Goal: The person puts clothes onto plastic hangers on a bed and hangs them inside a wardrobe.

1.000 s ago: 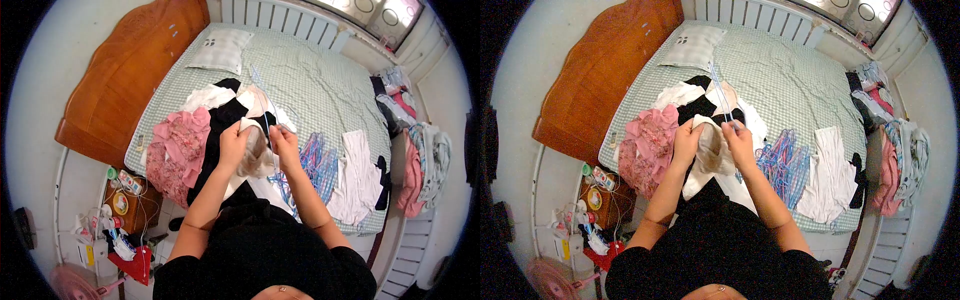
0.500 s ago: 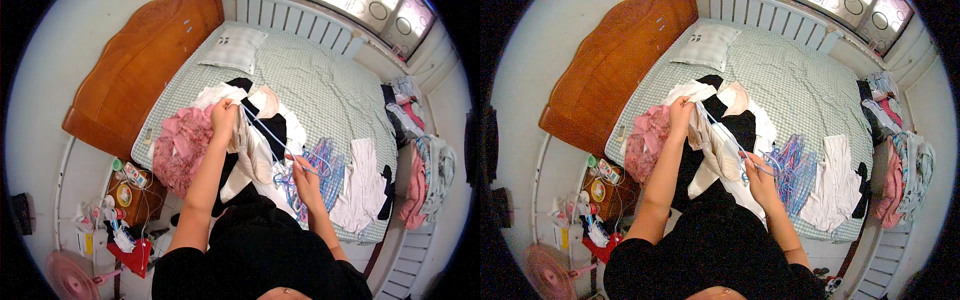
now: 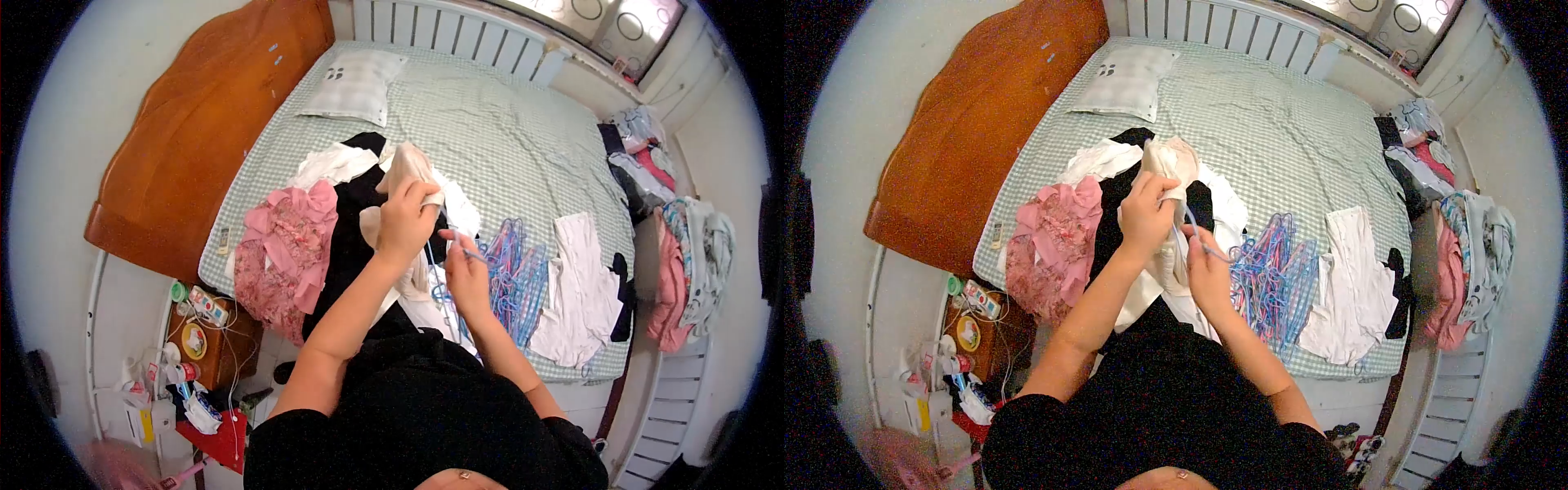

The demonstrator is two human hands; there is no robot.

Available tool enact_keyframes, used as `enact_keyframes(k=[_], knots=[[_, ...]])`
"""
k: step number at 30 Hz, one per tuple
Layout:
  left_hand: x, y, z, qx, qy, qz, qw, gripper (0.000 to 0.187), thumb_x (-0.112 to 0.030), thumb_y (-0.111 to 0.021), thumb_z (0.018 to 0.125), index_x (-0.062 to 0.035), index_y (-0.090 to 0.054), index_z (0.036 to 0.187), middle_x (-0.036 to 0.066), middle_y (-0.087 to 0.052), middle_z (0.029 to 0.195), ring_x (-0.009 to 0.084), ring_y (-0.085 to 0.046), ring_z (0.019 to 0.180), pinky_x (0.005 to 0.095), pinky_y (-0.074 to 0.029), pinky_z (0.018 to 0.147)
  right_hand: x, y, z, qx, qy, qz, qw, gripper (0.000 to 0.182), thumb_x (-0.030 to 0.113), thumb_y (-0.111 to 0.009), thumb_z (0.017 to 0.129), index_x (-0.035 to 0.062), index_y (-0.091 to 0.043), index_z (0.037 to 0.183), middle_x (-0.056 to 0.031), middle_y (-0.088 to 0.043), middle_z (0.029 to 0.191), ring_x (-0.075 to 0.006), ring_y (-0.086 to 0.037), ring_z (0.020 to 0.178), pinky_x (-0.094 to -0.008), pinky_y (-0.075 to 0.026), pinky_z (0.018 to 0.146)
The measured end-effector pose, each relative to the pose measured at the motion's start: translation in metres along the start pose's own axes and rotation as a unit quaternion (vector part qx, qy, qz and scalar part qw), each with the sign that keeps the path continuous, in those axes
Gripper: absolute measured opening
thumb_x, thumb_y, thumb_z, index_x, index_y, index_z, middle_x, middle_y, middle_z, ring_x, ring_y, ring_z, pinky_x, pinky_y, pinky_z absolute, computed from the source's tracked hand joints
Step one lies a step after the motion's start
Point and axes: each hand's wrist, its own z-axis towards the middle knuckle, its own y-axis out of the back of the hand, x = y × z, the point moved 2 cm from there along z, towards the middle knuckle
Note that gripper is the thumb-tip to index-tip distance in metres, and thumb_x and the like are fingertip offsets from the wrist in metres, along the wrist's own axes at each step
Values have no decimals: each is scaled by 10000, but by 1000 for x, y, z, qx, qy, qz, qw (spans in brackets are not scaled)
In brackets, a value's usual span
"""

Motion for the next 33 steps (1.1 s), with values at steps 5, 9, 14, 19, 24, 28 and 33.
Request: enact_keyframes(k=[5,9,14,19,24,28,33], knots=[[16,2,-12,-16,61,22,998,314,23,-559,679,-90,-550,971,83,-512,870,257,-568,732,345,-457,624,33,20,3,-81,24,180,980,262,198,-401,937,-1,-500,1076,60,-316,541,-23,-245,413,-199,-176,361],[67,-7,-50,51,143,136,979,357,-2,-559,690,-101,-490,1026,105,-486,969,311,-544,886,398,-460,696,49,40,26,-128,33,251,959,264,213,-411,931,2,-475,1077,65,-252,540,-33,-220,410,-204,-183,357],[63,-12,-86,140,174,192,956,335,-63,-619,685,-94,-484,991,127,-467,1015,345,-517,938,424,-453,718,57,67,60,-157,87,338,924,221,176,-399,934,22,-460,1080,61,-240,535,-34,-212,403,-202,-176,354],[35,-14,-95,199,190,154,949,273,-96,-639,681,-70,-476,898,136,-538,878,351,-567,807,445,-454,678,42,73,92,-210,90,347,909,203,188,-411,935,55,-485,1068,69,-259,537,-36,-225,403,-200,-188,358],[-3,-1,-88,259,170,85,947,248,-81,-631,682,-52,-481,877,129,-575,674,323,-596,637,433,-462,611,11,57,102,-255,89,356,894,176,193,-431,932,66,-487,1041,62,-270,552,-40,-247,430,-206,-209,369],[-23,2,-77,257,227,-84,936,262,-94,-624,755,-33,-492,974,95,-595,835,174,-596,695,293,-486,629,-23,19,84,-221,-13,283,933,178,184,-471,905,94,-447,1057,57,-304,568,-53,-278,430,-201,-233,372],[-16,5,-75,258,166,-166,937,407,-33,-604,764,-13,-452,1141,104,-521,1117,192,-573,897,291,-498,713,-2,11,56,-122,-32,318,940,219,135,-483,873,68,-422,1073,36,-351,604,-54,-313,457,-200,-258,408]])
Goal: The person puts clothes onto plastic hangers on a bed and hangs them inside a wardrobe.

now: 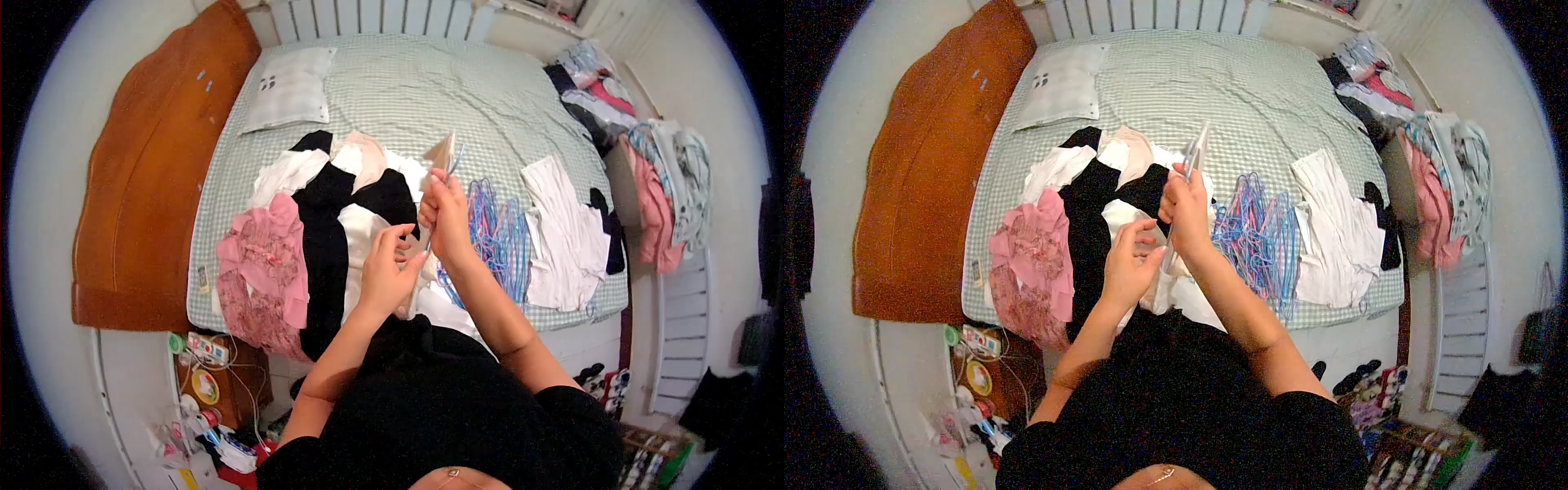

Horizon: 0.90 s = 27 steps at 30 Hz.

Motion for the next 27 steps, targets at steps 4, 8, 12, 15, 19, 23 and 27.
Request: enact_keyframes(k=[4,8,12,15,19,23,27], knots=[[17,-7,-1,104,65,-227,966,604,-30,-586,785,-23,-290,1311,117,-519,1106,185,-554,947,299,-471,776,-20,7,-2,47,74,-237,968,286,134,-537,841,51,-455,1102,6,-466,721,-64,-432,593,-210,-365,497],[4,-5,5,116,107,-299,941,726,-31,-577,770,-66,-161,1363,161,-521,1099,135,-554,741,252,-460,630,-36,32,-12,69,34,-291,954,297,181,-576,834,60,-527,1101,-30,-557,868,-110,-527,745,-244,-451,606],[-7,-10,10,118,85,-274,951,729,-24,-545,782,-85,-144,1388,131,-566,974,74,-468,523,191,-389,473,-28,55,-35,65,49,-357,931,285,204,-573,836,33,-596,1063,-59,-596,894,-129,-547,762,-266,-444,694],[-4,-22,17,144,105,-297,938,620,-41,-492,823,-74,-224,1381,13,-515,685,37,-382,426,176,-307,386,-14,74,-54,4,92,-359,929,261,188,-562,816,3,-618,991,-82,-610,876,-156,-574,807,-281,-459,713],[-4,-40,22,189,126,-350,909,320,-76,-458,880,-66,-418,1197,-44,-360,527,37,-312,366,182,-251,333,-11,153,-78,-146,34,-271,951,231,183,-564,820,12,-635,958,-51,-627,810,-117,-565,727,-256,-456,671],[-5,-62,20,157,141,-399,892,163,-144,-442,919,-53,-459,1053,-23,-347,576,40,-290,363,185,-226,325,-2,277,-109,-308,34,-264,913,219,196,-569,833,19,-645,937,-30,-623,754,-107,-556,658,-253,-450,610],[-25,-96,19,125,157,-391,898,118,-183,-470,924,-82,-474,985,-17,-364,581,44,-280,373,185,-210,328,10,428,-136,-465,41,-169,868,224,217,-541,854,24,-636,917,-20,-592,727,-79,-522,614,-230,-433,528]])
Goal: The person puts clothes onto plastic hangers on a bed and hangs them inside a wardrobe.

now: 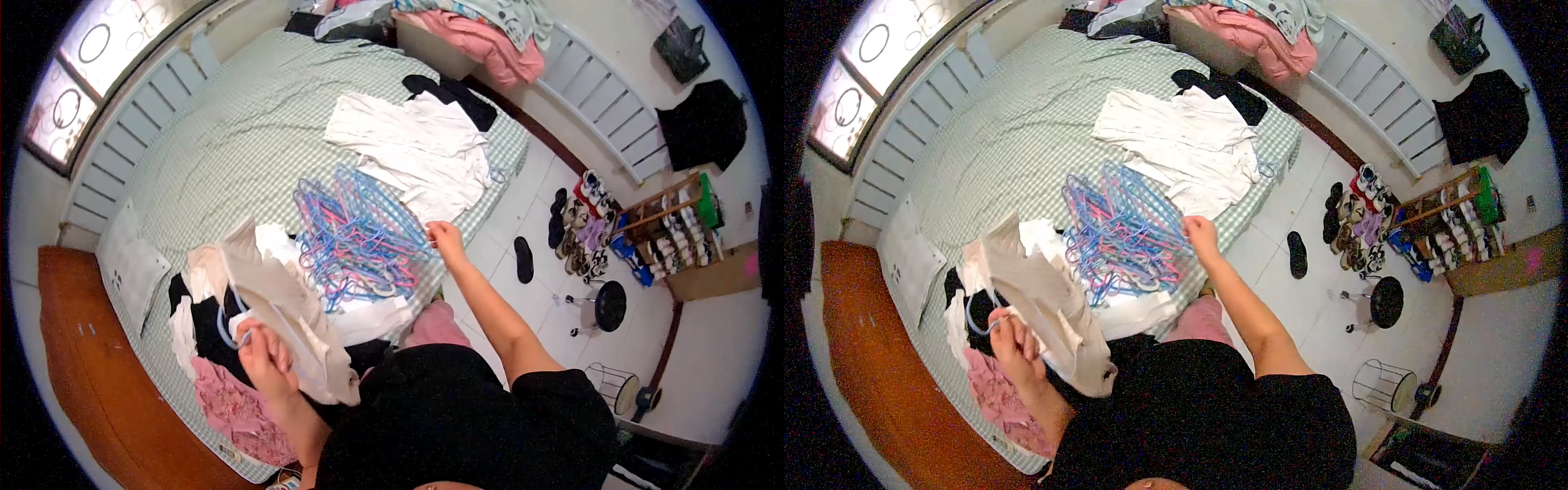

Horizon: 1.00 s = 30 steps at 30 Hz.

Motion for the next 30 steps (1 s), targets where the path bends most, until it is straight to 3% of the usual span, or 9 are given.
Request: enact_keyframes(k=[8,10,11,12,14,17,20,21,30], knots=[[43,-101,43,-105,-32,92,990,191,-249,-425,947,-69,-484,966,3,-437,629,38,-304,360,156,-215,303,-113,160,230,-205,-121,82,968,176,146,-512,838,0,-605,804,-35,-570,645,-101,-476,472,-226,-378,413],[52,-125,54,-118,-35,137,983,219,-273,-428,945,-65,-489,980,5,-449,636,35,-318,363,151,-220,299,-171,197,289,-244,-39,-70,966,175,137,-517,832,-2,-609,777,-38,-557,607,-96,-455,444,-236,-370,405],[55,-146,58,-142,-32,169,975,234,-292,-454,935,-66,-510,959,-15,-427,622,25,-287,368,169,-230,308,-167,204,300,-264,-54,-127,955,195,149,-524,809,-18,-620,779,-100,-611,654,-186,-555,514,-295,-433,460],[60,-161,62,-173,-38,190,966,237,-290,-457,934,-59,-506,957,-10,-419,616,27,-280,365,170,-236,312,-152,208,306,-261,-64,-127,955,195,149,-524,809,-18,-620,779,-100,-611,654,-186,-555,514,-295,-433,460],[68,-165,67,-139,-41,179,973,239,-292,-457,934,-58,-504,954,-5,-408,611,31,-277,364,172,-246,323,-126,214,315,-276,-131,-287,908,208,165,-542,724,30,-674,811,-197,-644,864,-337,-618,800,-389,-479,748],[82,-197,78,-140,-22,190,971,245,-305,-459,931,-63,-499,937,-5,-411,613,34,-274,365,170,-248,335,-136,214,350,-248,-287,-294,877,259,174,-558,740,-14,-638,900,-230,-612,977,-364,-593,896,-388,-463,827],[91,-220,94,-161,-13,221,962,249,-316,-447,935,-73,-500,945,-12,-412,617,33,-267,361,171,-228,322,-135,197,350,-230,-254,-276,898,348,191,-562,754,-49,-575,1007,-257,-551,1097,-384,-551,988,-395,-433,893],[93,-229,99,-161,-7,230,960,253,-324,-438,938,-80,-502,953,-16,-414,622,32,-263,357,173,-216,315,-141,195,355,-213,-283,-284,891,425,208,-565,752,-50,-516,1086,-254,-531,1124,-387,-526,1031,-409,-421,904],[106,-261,131,-108,19,261,959,261,-344,-403,946,-101,-499,952,-5,-441,647,39,-261,338,178,-212,302,-109,169,316,-137,-227,-245,933,379,228,-542,749,-44,-545,1013,-249,-567,1033,-393,-544,964,-429,-422,847]])
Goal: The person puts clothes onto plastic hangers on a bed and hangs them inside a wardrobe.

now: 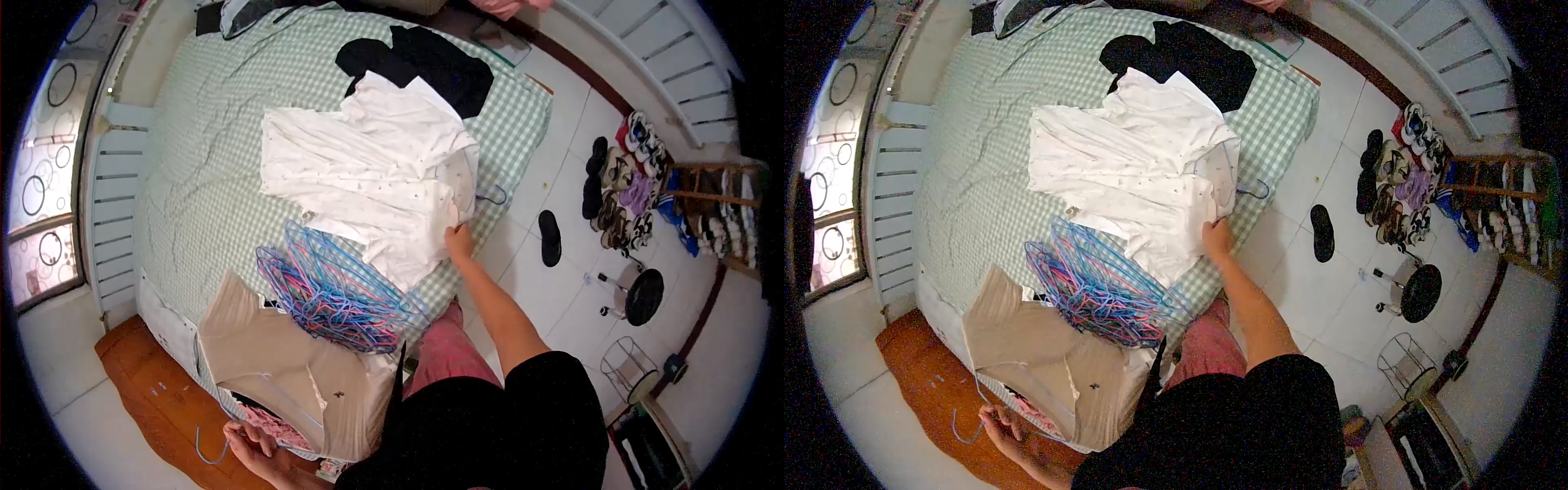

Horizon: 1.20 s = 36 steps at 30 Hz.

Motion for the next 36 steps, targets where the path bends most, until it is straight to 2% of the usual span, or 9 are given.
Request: enact_keyframes(k=[7,9,13,15,22,25,27,31,36], knots=[[-7,-26,-3,-23,-16,12,1000,227,-286,-442,935,-64,-468,896,22,-432,644,35,-258,372,147,-215,305,-75,-65,23,22,-43,25,999,434,255,-606,697,-52,-532,994,-219,-585,946,-353,-560,902,-398,-429,801],[-4,-15,-6,-53,-17,9,998,232,-291,-440,936,-64,-468,896,21,-434,645,34,-258,369,146,-217,304,-44,-43,30,-213,40,-74,973,393,230,-645,660,-68,-557,899,-211,-600,832,-361,-577,822,-405,-443,761],[-2,-7,-17,-99,-8,11,995,243,-307,-433,938,-70,-472,908,21,-435,634,40,-277,351,155,-218,292,-38,-38,90,-318,105,-22,942,288,211,-658,673,-33,-576,801,-142,-586,670,-302,-581,606,-379,-469,578],[-2,1,-23,-125,-11,15,992,243,-309,-430,939,-71,-471,914,21,-435,629,42,-286,347,160,-218,288,-35,-38,115,-42,-116,387,914,207,217,-661,718,44,-548,718,-51,-520,562,-196,-496,429,-306,-399,395],[-14,29,-60,-137,-55,-77,986,208,-263,-436,939,-60,-472,909,26,-452,640,51,-302,354,170,-208,303,103,35,2,144,-61,556,816,267,209,-603,829,133,-426,645,53,-287,513,-73,-254,385,-238,-201,343],[-19,49,-89,-174,-76,-87,978,183,-238,-459,930,-56,-470,924,32,-464,638,58,-326,358,175,-225,302,149,57,-54,185,17,565,804,276,194,-592,838,144,-401,645,57,-286,522,-62,-246,393,-227,-195,363],[-16,68,-114,-186,-107,-114,970,175,-234,-461,929,-59,-472,925,37,-473,639,60,-340,360,176,-234,302,174,70,-86,267,84,598,751,144,174,-556,861,59,-471,879,37,-376,602,-55,-312,442,-218,-234,392],[-11,100,-183,-228,-147,-167,948,167,-234,-476,921,-66,-474,923,47,-492,642,70,-356,361,182,-244,313,239,112,-197,346,230,619,666,304,170,-489,898,13,-474,1159,18,-474,708,-54,-369,464,-205,-266,403],[17,151,-297,-316,-201,-231,898,170,-235,-465,925,-66,-463,905,49,-479,639,59,-338,377,170,-231,324,254,150,-359,419,408,555,592,343,147,-357,956,1,-392,1265,-45,-540,809,-51,-436,444,-187,-344,377]])
